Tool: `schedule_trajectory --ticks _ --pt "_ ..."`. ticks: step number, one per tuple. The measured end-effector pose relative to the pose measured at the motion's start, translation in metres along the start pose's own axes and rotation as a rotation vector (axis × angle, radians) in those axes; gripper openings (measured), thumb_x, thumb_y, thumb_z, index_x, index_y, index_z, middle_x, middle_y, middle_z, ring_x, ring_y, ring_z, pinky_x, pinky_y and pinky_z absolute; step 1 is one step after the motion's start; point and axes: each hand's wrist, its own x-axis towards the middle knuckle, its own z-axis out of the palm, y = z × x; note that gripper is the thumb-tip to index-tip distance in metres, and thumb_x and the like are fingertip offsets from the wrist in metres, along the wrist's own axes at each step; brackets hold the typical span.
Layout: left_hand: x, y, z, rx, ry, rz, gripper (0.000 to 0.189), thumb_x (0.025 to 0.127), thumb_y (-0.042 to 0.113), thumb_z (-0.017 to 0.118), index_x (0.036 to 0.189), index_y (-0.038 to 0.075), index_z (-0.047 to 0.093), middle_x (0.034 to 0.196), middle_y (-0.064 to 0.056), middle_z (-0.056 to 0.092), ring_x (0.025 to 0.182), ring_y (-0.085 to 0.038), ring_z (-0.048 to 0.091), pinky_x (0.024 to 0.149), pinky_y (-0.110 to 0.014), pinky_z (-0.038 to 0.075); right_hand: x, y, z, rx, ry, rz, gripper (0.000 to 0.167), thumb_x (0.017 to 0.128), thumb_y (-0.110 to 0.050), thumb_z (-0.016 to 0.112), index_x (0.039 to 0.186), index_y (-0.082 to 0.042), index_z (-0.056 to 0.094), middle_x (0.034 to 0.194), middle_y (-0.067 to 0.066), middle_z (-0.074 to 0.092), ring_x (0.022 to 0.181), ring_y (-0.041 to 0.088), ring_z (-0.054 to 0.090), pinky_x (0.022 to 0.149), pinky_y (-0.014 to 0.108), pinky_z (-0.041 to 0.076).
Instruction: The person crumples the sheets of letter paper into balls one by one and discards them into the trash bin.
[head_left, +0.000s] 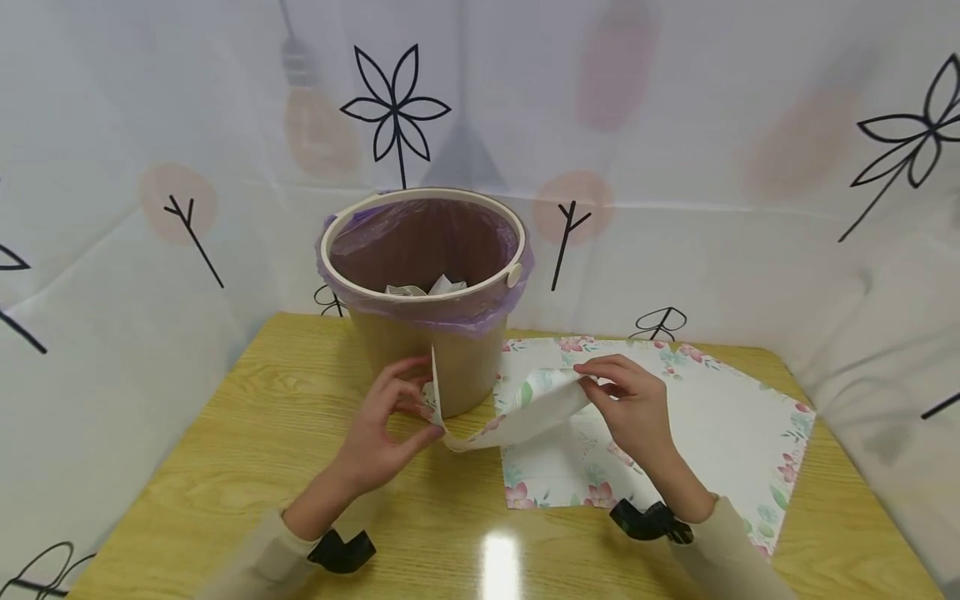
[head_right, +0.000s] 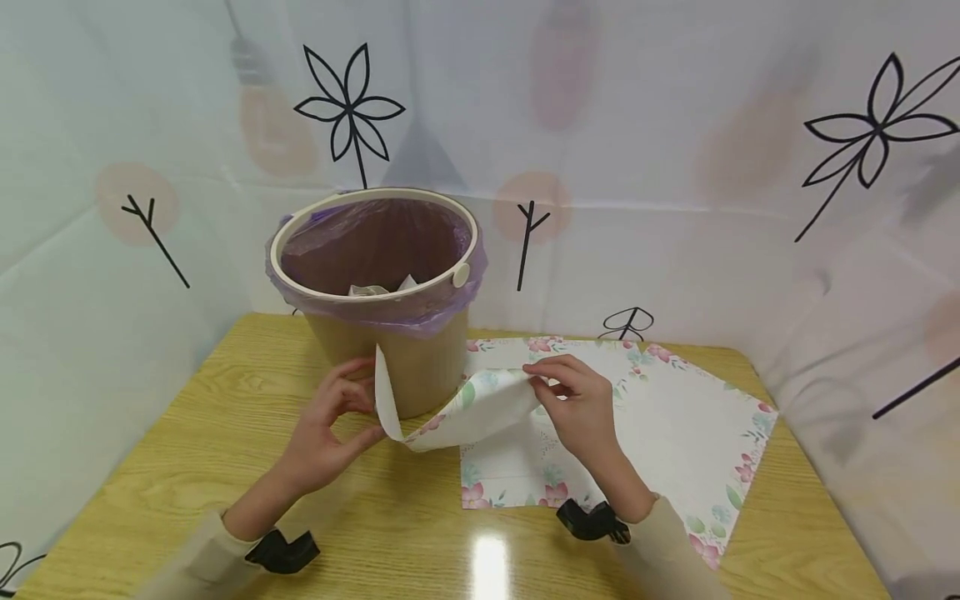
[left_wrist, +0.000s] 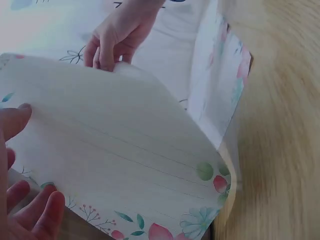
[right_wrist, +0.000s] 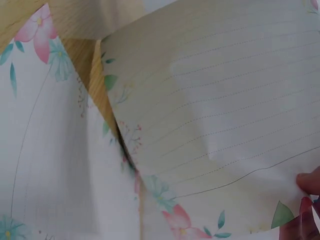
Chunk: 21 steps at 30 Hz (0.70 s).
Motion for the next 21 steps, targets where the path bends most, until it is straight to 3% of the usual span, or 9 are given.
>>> schedule_trajectory --ticks 5,10,16,21 --pt "0.000 -0.001 0.016 -0.007 -0.102 0.016 0.048 0.080 0.006 0.084 0.119 0.011 0.056 0.151 -0.013 0.041 0.131 -0.034 0.048 0.085 -0.051 0.055 -0.002 0.002 -0.005 -0.001 0.031 0.053 0.021 0.074 0.026 0.070 0.090 0.012 0.074 0.090 0.022 0.070 0.090 -0.006 0.062 0.069 0.013 0.053" --pt "0.003 0.000 0.033 -0.028 -0.163 0.021 0.050 0.085 0.009 0.080 0.127 0.011 0.054 0.148 -0.011 0.045 0.131 -0.030 0.049 0.088 -0.049 0.054 -0.002 0.004 -0.010 -0.012 0.053 0.049 0.021 0.074 0.027 0.069 0.090 0.014 0.073 0.090 0.024 0.069 0.091 -0.007 0.062 0.070 0.012 0.052" --pt "0.012 -0.004 0.045 -0.007 -0.098 0.071 0.044 0.086 0.003 0.077 0.126 0.008 0.059 0.133 -0.009 0.055 0.118 -0.025 0.056 0.086 -0.040 0.055 -0.002 0.008 -0.014 -0.039 0.104 0.081 0.018 0.076 0.026 0.069 0.089 0.014 0.073 0.090 0.025 0.069 0.089 -0.007 0.062 0.072 0.012 0.052" --pt "0.023 -0.007 0.055 -0.020 -0.040 0.125 0.040 0.088 -0.003 0.072 0.126 0.007 0.064 0.123 -0.009 0.060 0.110 -0.025 0.060 0.084 -0.041 0.056 -0.006 0.020 -0.012 -0.036 0.164 0.098 0.019 0.076 0.025 0.070 0.089 0.012 0.074 0.091 0.024 0.069 0.089 -0.005 0.063 0.072 0.011 0.051"
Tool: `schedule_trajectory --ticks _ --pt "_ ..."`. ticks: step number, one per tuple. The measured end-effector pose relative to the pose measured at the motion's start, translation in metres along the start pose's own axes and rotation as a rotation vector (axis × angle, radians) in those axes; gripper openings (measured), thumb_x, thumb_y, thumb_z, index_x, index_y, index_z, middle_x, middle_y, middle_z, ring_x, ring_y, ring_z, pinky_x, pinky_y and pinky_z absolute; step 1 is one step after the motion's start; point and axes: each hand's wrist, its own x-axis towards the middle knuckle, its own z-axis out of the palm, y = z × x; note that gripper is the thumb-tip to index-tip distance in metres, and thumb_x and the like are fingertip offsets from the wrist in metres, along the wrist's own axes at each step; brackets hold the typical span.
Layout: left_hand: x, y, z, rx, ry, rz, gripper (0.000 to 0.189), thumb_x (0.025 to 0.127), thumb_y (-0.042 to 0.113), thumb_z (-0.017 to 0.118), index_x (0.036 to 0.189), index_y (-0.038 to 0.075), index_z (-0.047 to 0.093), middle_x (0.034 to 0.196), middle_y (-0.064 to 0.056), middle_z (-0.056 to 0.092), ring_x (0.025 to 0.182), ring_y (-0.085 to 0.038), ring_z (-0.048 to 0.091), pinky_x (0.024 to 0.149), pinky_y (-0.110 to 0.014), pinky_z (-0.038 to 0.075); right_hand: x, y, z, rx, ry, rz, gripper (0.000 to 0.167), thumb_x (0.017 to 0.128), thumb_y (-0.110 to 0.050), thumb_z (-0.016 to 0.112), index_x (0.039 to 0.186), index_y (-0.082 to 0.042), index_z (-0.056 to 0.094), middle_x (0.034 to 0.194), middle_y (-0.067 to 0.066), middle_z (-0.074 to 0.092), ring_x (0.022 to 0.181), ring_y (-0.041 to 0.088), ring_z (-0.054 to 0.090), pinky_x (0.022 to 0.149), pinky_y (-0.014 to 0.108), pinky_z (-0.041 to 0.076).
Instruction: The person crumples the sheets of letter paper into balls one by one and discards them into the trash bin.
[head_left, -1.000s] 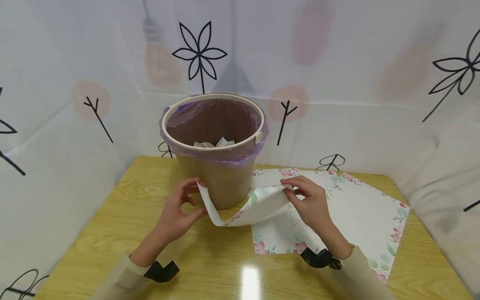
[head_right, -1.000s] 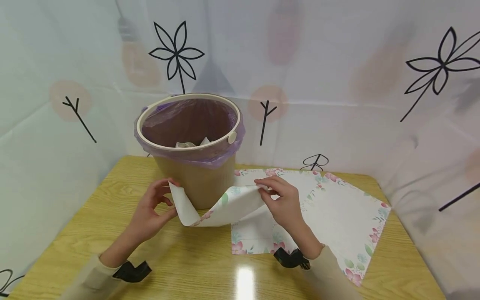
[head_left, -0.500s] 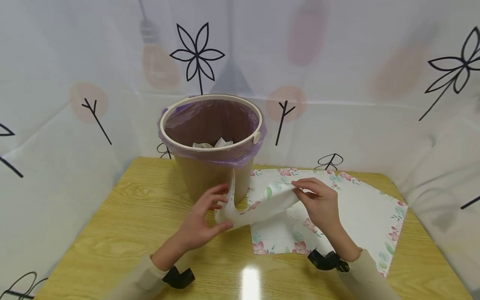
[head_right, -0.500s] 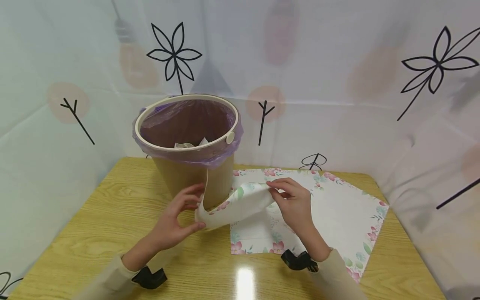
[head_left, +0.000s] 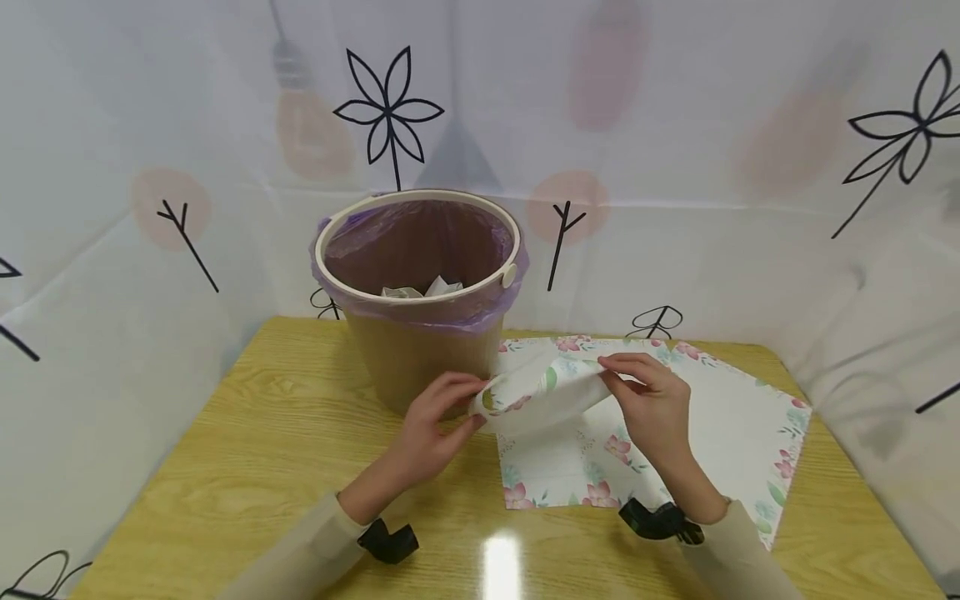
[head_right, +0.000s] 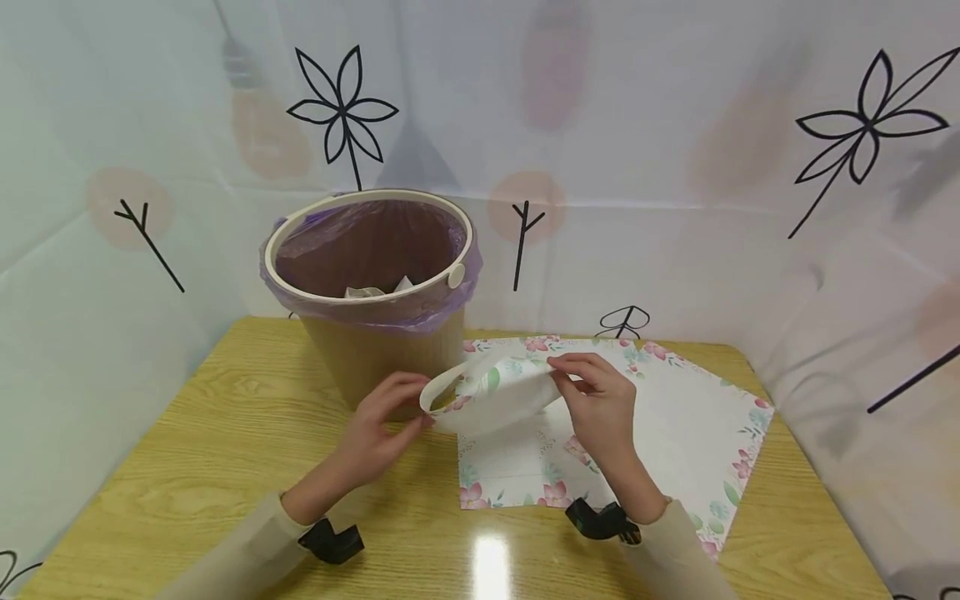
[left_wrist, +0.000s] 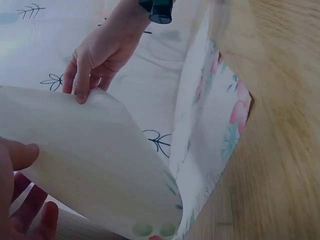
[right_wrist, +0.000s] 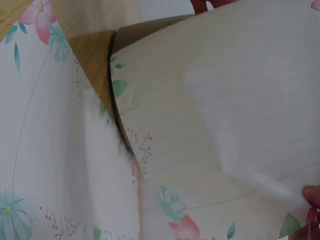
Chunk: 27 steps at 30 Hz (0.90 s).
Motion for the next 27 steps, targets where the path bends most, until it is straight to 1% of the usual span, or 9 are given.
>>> schedule_trajectory --ticks 3,9,13,15,18,20,24,25,27 --pt "0.007 -0.004 0.007 -0.020 0.029 -0.002 0.038 0.088 -0.006 0.071 0.124 0.004 0.066 0.120 -0.012 0.063 0.107 -0.028 0.062 0.082 -0.042 0.057 -0.002 0.014 0.003 -0.030 0.042 0.005 0.018 0.078 0.022 0.072 0.089 0.008 0.076 0.092 0.020 0.071 0.090 -0.005 0.062 0.072 0.010 0.051" --pt "0.020 -0.011 0.021 -0.121 0.069 -0.118 0.043 0.085 -0.015 0.068 0.126 -0.005 0.059 0.121 -0.021 0.063 0.108 -0.035 0.064 0.084 -0.041 0.057 -0.003 0.031 0.008 -0.147 0.107 0.051 0.015 0.081 0.011 0.074 0.090 0.000 0.079 0.091 0.009 0.073 0.086 -0.006 0.061 0.070 0.007 0.049" --pt "0.031 0.005 0.023 -0.217 0.045 -0.177 0.045 0.084 -0.019 0.063 0.128 -0.012 0.054 0.124 -0.029 0.060 0.111 -0.040 0.062 0.088 -0.050 0.053 -0.002 0.036 0.012 -0.191 0.127 0.073 0.013 0.082 0.008 0.074 0.090 -0.001 0.080 0.089 0.007 0.073 0.083 -0.002 0.063 0.070 0.007 0.048" --pt "0.036 0.013 0.024 -0.243 0.023 -0.191 0.046 0.085 -0.017 0.063 0.129 -0.012 0.053 0.124 -0.028 0.060 0.109 -0.033 0.063 0.088 -0.049 0.054 -0.002 0.037 0.014 -0.210 0.121 0.080 0.013 0.082 0.008 0.073 0.089 -0.001 0.080 0.089 0.007 0.073 0.082 0.004 0.066 0.070 0.007 0.048" --pt "0.040 0.017 0.028 -0.237 0.027 -0.170 0.043 0.087 -0.011 0.068 0.129 -0.008 0.057 0.127 -0.023 0.061 0.114 -0.024 0.061 0.090 -0.042 0.054 -0.003 0.036 0.018 -0.225 0.096 0.103 0.012 0.083 0.007 0.072 0.089 0.000 0.079 0.090 0.008 0.073 0.082 0.016 0.068 0.071 0.006 0.048" --pt "0.041 0.012 0.033 -0.226 0.052 -0.154 0.040 0.089 -0.008 0.068 0.128 -0.005 0.061 0.126 -0.018 0.064 0.112 -0.018 0.061 0.080 -0.031 0.056 -0.002 0.035 0.020 -0.235 0.077 0.123 0.011 0.083 0.007 0.072 0.089 0.000 0.079 0.090 0.008 0.072 0.082 0.020 0.069 0.071 0.006 0.047" --pt "0.039 -0.008 0.044 -0.250 0.116 -0.155 0.033 0.092 -0.004 0.067 0.125 -0.002 0.066 0.125 -0.013 0.066 0.112 -0.018 0.062 0.072 -0.025 0.056 -0.002 0.035 0.022 -0.237 0.045 0.143 0.013 0.084 0.008 0.073 0.091 0.000 0.079 0.093 0.008 0.072 0.084 0.023 0.068 0.071 0.004 0.046" --pt "0.039 -0.013 0.045 -0.256 0.127 -0.147 0.032 0.092 -0.004 0.067 0.124 -0.002 0.067 0.124 -0.014 0.067 0.112 -0.018 0.062 0.073 -0.025 0.056 -0.002 0.035 0.022 -0.234 0.036 0.142 0.013 0.084 0.007 0.073 0.092 0.000 0.079 0.093 0.009 0.072 0.084 0.023 0.068 0.071 0.004 0.046" --pt "0.041 -0.021 0.047 -0.251 0.141 -0.099 0.032 0.091 -0.008 0.065 0.123 -0.004 0.067 0.122 -0.016 0.067 0.115 -0.024 0.062 0.087 -0.033 0.055 -0.001 0.035 0.021 -0.217 0.008 0.138 0.014 0.084 0.007 0.073 0.095 -0.001 0.079 0.095 0.008 0.072 0.084 0.022 0.068 0.071 0.005 0.046"
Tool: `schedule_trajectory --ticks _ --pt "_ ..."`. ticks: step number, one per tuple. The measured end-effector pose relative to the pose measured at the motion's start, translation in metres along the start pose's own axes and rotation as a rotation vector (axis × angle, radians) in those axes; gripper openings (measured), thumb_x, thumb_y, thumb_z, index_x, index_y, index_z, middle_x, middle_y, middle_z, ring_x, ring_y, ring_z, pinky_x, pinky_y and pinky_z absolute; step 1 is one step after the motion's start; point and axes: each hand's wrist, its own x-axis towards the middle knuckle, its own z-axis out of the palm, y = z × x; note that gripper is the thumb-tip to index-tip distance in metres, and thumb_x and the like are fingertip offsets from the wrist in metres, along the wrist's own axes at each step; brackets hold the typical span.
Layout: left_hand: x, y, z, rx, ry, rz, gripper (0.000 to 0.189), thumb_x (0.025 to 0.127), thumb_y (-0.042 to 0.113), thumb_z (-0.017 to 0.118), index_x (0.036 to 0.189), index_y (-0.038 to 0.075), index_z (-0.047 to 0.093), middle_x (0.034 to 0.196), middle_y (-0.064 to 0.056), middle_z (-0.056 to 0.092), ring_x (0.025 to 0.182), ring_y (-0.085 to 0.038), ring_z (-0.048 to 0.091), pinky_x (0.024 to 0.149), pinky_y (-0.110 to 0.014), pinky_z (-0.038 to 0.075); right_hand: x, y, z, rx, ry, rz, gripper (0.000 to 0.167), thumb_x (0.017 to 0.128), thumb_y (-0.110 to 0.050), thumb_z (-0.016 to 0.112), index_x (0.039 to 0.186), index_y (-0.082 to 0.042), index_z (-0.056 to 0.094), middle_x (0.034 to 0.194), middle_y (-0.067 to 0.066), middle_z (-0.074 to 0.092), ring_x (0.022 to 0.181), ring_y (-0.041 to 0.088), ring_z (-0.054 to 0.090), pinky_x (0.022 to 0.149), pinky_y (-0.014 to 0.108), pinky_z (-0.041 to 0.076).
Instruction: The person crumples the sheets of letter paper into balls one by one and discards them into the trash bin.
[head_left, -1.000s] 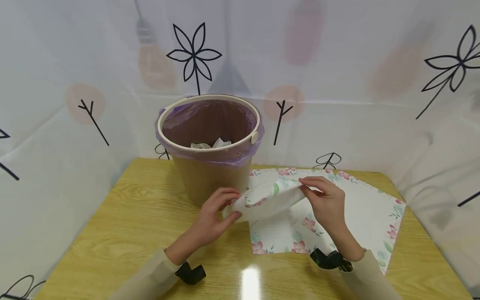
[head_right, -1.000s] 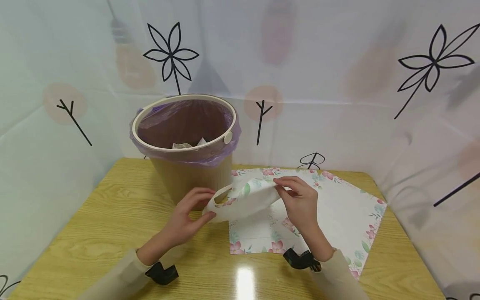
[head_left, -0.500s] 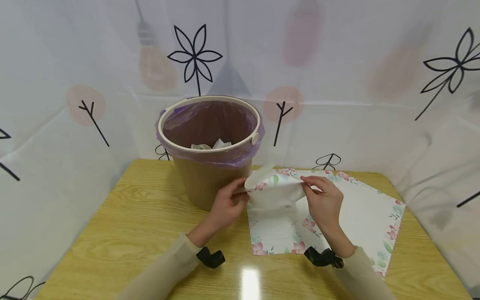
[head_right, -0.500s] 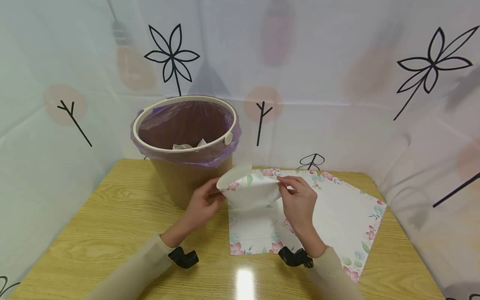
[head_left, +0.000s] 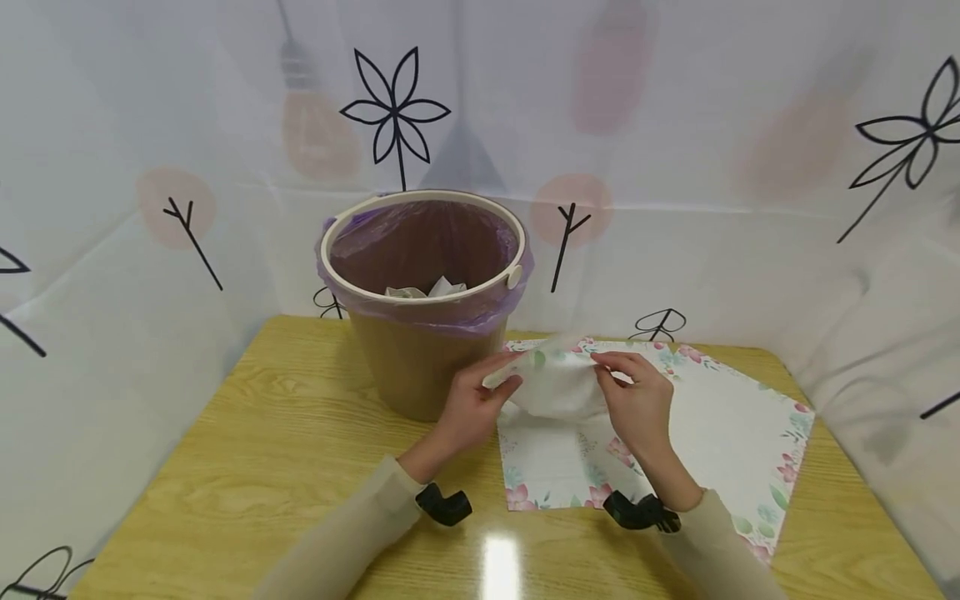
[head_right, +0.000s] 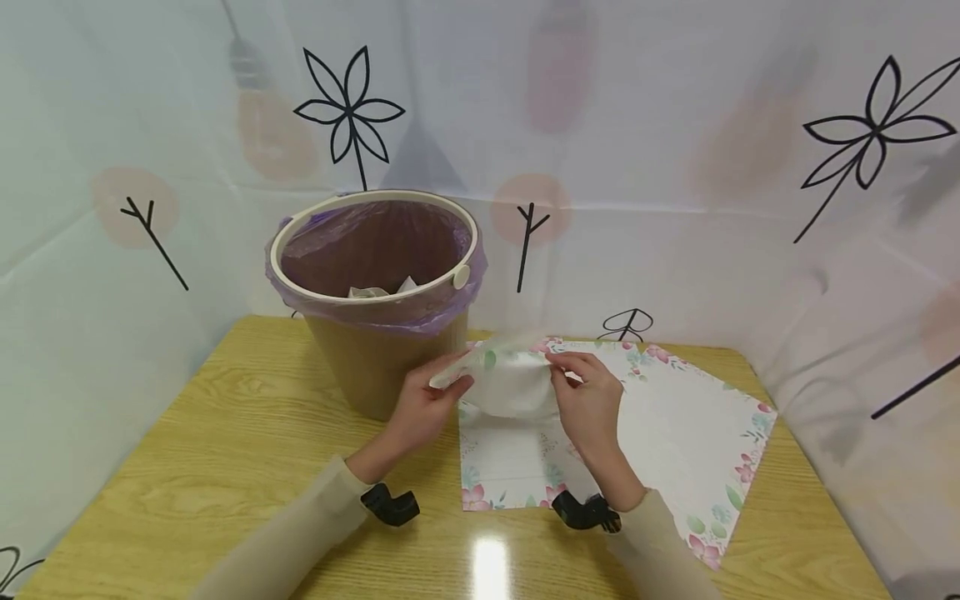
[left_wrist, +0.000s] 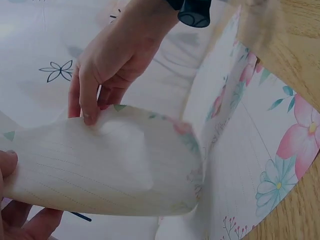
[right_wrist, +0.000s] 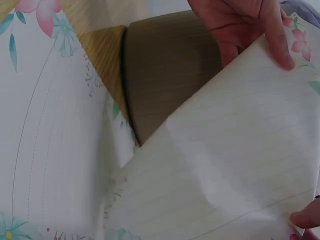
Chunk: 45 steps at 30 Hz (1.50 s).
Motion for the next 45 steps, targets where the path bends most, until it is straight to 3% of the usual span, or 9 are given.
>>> schedule_trajectory --ticks 4,12,17,20,23,26,35,40,45 --pt "0.005 -0.004 -0.003 0.055 0.011 0.097 0.032 0.088 -0.013 0.066 0.119 -0.007 0.068 0.120 -0.019 0.068 0.117 -0.028 0.062 0.102 -0.039 0.046 0.001 0.000 -0.003 0.021 -0.069 -0.015 0.021 0.084 0.001 0.077 0.105 -0.005 0.077 0.104 0.005 0.071 0.084 0.015 0.066 0.070 0.006 0.048" --pt "0.008 -0.003 -0.009 0.043 0.004 0.065 0.033 0.085 -0.013 0.069 0.118 -0.009 0.068 0.120 -0.020 0.067 0.113 -0.032 0.063 0.096 -0.036 0.051 0.012 0.002 -0.011 -0.030 -0.207 -0.184 0.066 0.081 0.001 0.081 0.141 -0.006 0.056 0.140 0.013 0.053 0.077 0.019 0.063 0.068 0.006 0.047" --pt "0.010 0.000 -0.012 0.064 -0.045 0.071 0.032 0.087 -0.012 0.067 0.119 -0.007 0.068 0.121 -0.017 0.068 0.115 -0.028 0.062 0.097 -0.035 0.050 0.020 0.005 -0.017 -0.049 -0.303 -0.244 0.069 0.083 0.001 0.079 0.145 -0.008 0.051 0.139 0.015 0.054 0.078 0.017 0.062 0.066 0.013 0.050" --pt "0.013 0.001 -0.014 0.073 -0.079 0.073 0.030 0.089 -0.011 0.065 0.118 -0.006 0.070 0.120 -0.016 0.068 0.115 -0.026 0.062 0.098 -0.037 0.049 0.023 0.006 -0.019 -0.067 -0.326 -0.253 0.065 0.083 0.000 0.079 0.142 -0.008 0.054 0.123 0.013 0.062 0.075 0.015 0.060 0.062 0.014 0.048" --pt "0.013 0.002 -0.015 0.072 -0.100 0.059 0.029 0.089 -0.010 0.064 0.117 -0.005 0.070 0.120 -0.016 0.069 0.115 -0.026 0.062 0.099 -0.037 0.048 0.024 0.007 -0.020 -0.087 -0.300 -0.261 0.057 0.079 -0.001 0.082 0.132 -0.006 0.063 0.096 0.010 0.065 0.068 0.016 0.053 0.057 0.016 0.040" --pt "0.013 0.003 -0.015 0.071 -0.105 0.046 0.029 0.088 -0.010 0.066 0.117 -0.005 0.070 0.119 -0.016 0.069 0.115 -0.026 0.062 0.099 -0.037 0.049 0.025 0.008 -0.018 -0.100 -0.246 -0.271 0.045 0.073 0.000 0.086 0.116 -0.003 0.071 0.085 0.009 0.066 0.068 0.018 0.048 0.059 0.021 0.036" --pt "0.011 0.002 -0.011 0.040 -0.084 0.035 0.027 0.084 -0.018 0.067 0.110 -0.013 0.069 0.116 -0.024 0.068 0.112 -0.034 0.063 0.094 -0.037 0.052 0.026 0.010 -0.020 -0.062 -0.105 -0.308 0.021 0.065 0.007 0.088 0.082 0.001 0.076 0.078 0.010 0.069 0.088 0.023 0.055 0.067 0.023 0.041" --pt "0.006 0.005 -0.015 -0.046 -0.095 -0.046 0.028 0.083 -0.016 0.069 0.111 -0.016 0.067 0.121 -0.029 0.063 0.117 -0.031 0.060 0.093 -0.036 0.052 0.028 0.013 -0.025 -0.029 -0.080 -0.274 0.019 0.068 0.012 0.085 0.081 0.002 0.076 0.078 0.010 0.070 0.077 0.005 0.058 0.066 0.007 0.042" --pt "0.005 0.002 -0.018 -0.040 -0.216 0.070 0.030 0.102 0.011 0.055 0.119 -0.011 0.066 0.130 -0.022 0.062 0.125 -0.032 0.055 0.109 -0.042 0.039 0.029 0.014 -0.026 -0.028 -0.043 -0.247 0.018 0.069 0.015 0.083 0.082 0.005 0.076 0.078 0.012 0.068 0.077 -0.005 0.054 0.065 0.003 0.043"
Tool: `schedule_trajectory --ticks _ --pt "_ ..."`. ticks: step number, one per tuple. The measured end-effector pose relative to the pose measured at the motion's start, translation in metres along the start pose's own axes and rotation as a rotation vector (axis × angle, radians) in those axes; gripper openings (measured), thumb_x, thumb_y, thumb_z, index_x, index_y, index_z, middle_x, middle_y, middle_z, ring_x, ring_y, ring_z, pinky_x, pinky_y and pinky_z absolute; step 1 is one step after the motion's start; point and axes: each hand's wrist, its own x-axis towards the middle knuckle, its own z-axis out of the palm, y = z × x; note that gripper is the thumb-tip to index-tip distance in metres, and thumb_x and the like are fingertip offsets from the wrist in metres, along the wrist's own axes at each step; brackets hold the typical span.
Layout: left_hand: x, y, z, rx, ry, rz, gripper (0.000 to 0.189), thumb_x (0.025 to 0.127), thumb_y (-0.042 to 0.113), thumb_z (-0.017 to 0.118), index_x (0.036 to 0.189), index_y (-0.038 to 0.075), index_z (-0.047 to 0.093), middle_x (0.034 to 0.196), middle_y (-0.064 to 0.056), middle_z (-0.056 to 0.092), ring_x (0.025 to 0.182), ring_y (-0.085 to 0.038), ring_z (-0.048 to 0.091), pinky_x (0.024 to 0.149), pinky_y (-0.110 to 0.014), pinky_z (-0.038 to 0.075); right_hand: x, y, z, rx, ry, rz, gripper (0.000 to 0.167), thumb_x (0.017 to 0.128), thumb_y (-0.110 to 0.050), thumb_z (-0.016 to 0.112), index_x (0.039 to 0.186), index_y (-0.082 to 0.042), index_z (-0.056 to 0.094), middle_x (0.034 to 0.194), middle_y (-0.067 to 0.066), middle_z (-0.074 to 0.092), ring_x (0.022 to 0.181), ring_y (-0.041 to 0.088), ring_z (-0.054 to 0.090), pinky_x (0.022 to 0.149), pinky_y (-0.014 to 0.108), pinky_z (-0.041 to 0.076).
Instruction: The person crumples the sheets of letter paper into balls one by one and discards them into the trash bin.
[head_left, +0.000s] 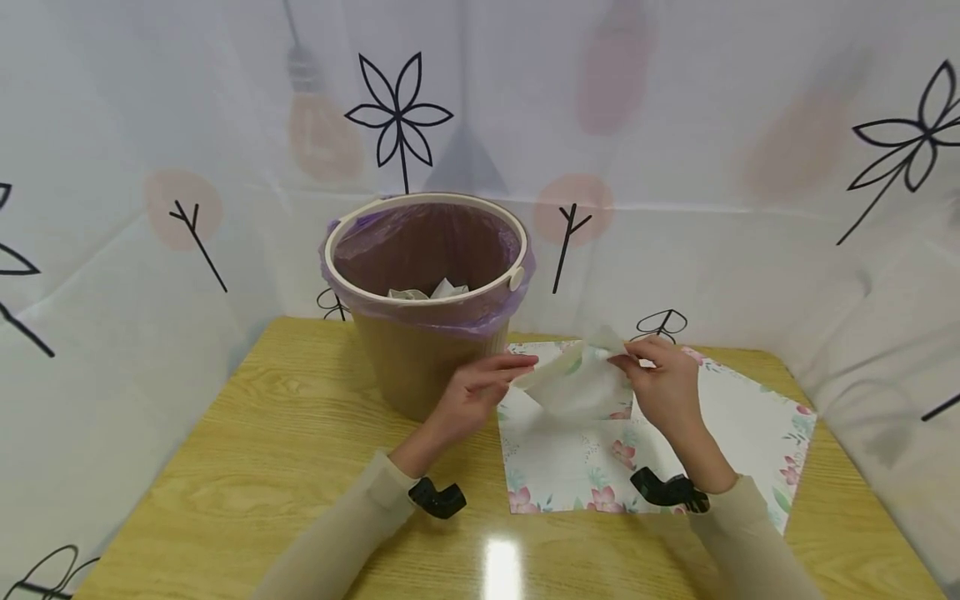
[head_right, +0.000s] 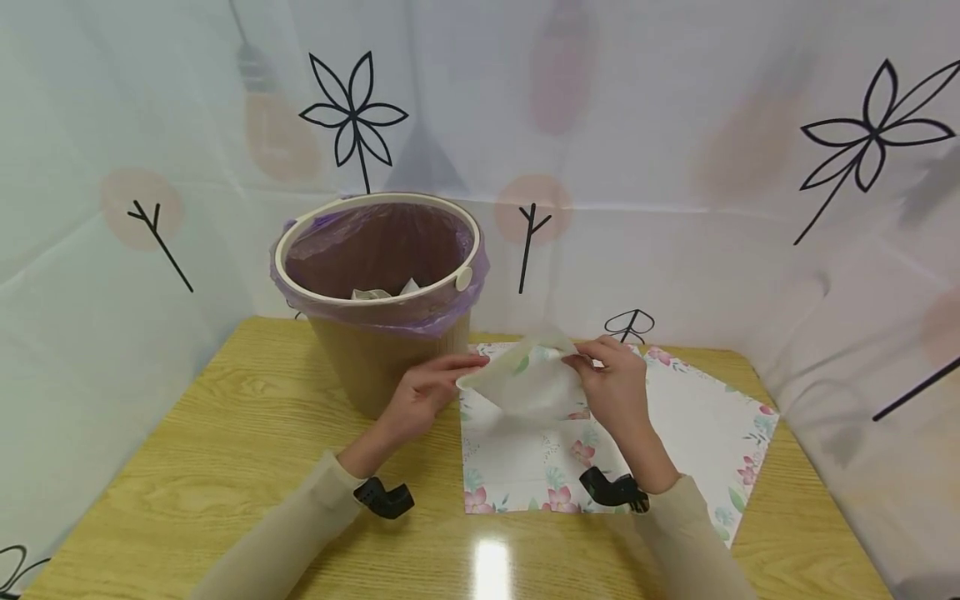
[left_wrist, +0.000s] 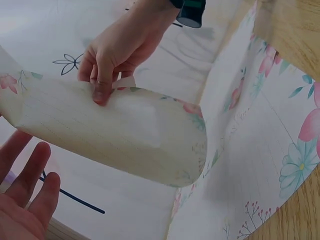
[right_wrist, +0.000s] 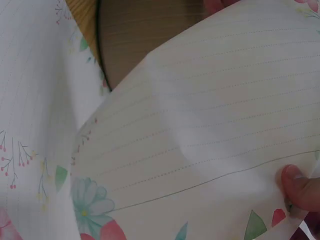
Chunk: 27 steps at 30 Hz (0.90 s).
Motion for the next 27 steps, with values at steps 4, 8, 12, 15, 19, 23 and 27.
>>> schedule_trajectory --ticks 4,8,12,15,19,23,27 --pt "0.000 -0.001 0.002 -0.006 -0.046 0.020 0.033 0.104 0.018 0.053 0.117 -0.006 0.069 0.133 -0.018 0.061 0.127 -0.029 0.055 0.116 -0.043 0.027 0.001 -0.003 0.001 -0.054 0.006 0.055 0.012 0.073 0.011 0.082 0.080 0.004 0.075 0.079 0.011 0.068 0.075 -0.003 0.054 0.063 0.005 0.040" --pt "-0.001 0.000 0.004 0.009 -0.044 -0.055 0.030 0.093 0.009 0.070 0.121 -0.001 0.069 0.138 -0.009 0.059 0.132 -0.023 0.050 0.114 -0.039 0.032 0.001 -0.008 0.000 -0.054 -0.017 0.162 0.007 0.078 0.010 0.077 0.081 0.004 0.075 0.079 0.011 0.069 0.074 0.007 0.060 0.062 0.005 0.041" --pt "0.001 0.003 0.006 0.025 -0.053 -0.112 0.042 0.088 0.006 0.075 0.129 0.003 0.066 0.143 -0.003 0.055 0.135 -0.019 0.046 0.108 -0.037 0.040 0.002 -0.014 -0.002 0.006 -0.080 0.266 0.006 0.085 0.009 0.071 0.086 0.005 0.074 0.084 0.012 0.070 0.078 0.011 0.068 0.064 0.007 0.047" --pt "0.001 0.004 0.007 0.013 -0.041 -0.127 0.043 0.087 0.004 0.076 0.129 0.003 0.066 0.141 -0.003 0.057 0.131 -0.019 0.050 0.105 -0.035 0.043 0.002 -0.018 -0.004 0.091 -0.132 0.314 0.008 0.089 0.008 0.068 0.091 0.005 0.074 0.088 0.012 0.069 0.077 0.003 0.068 0.065 0.011 0.050" --pt "0.002 0.004 0.009 -0.027 0.007 -0.129 0.037 0.084 -0.001 0.077 0.120 -0.002 0.070 0.132 -0.009 0.064 0.124 -0.020 0.056 0.110 -0.040 0.038 0.001 -0.021 -0.006 0.221 -0.176 0.360 0.009 0.091 0.007 0.065 0.095 0.005 0.073 0.084 0.002 0.069 0.069 0.002 0.064 0.062 0.018 0.052" --pt "0.002 0.002 0.012 -0.032 0.011 -0.100 0.030 0.081 -0.005 0.078 0.111 -0.004 0.074 0.123 -0.012 0.068 0.120 -0.022 0.060 0.104 -0.041 0.044 -0.001 -0.027 -0.007 0.360 -0.206 0.424 0.012 0.094 0.007 0.061 0.102 0.010 0.068 0.089 -0.009 0.065 0.074 0.006 0.064 0.064 0.022 0.055" --pt "0.002 -0.003 0.015 0.035 -0.044 -0.035 0.024 0.080 -0.007 0.078 0.103 -0.003 0.076 0.116 -0.013 0.071 0.116 -0.022 0.063 0.098 -0.035 0.049 -0.002 -0.030 -0.006 0.467 -0.266 0.453 0.017 0.098 0.004 0.056 0.111 0.011 0.065 0.102 -0.010 0.066 0.086 0.005 0.066 0.070 0.022 0.056"
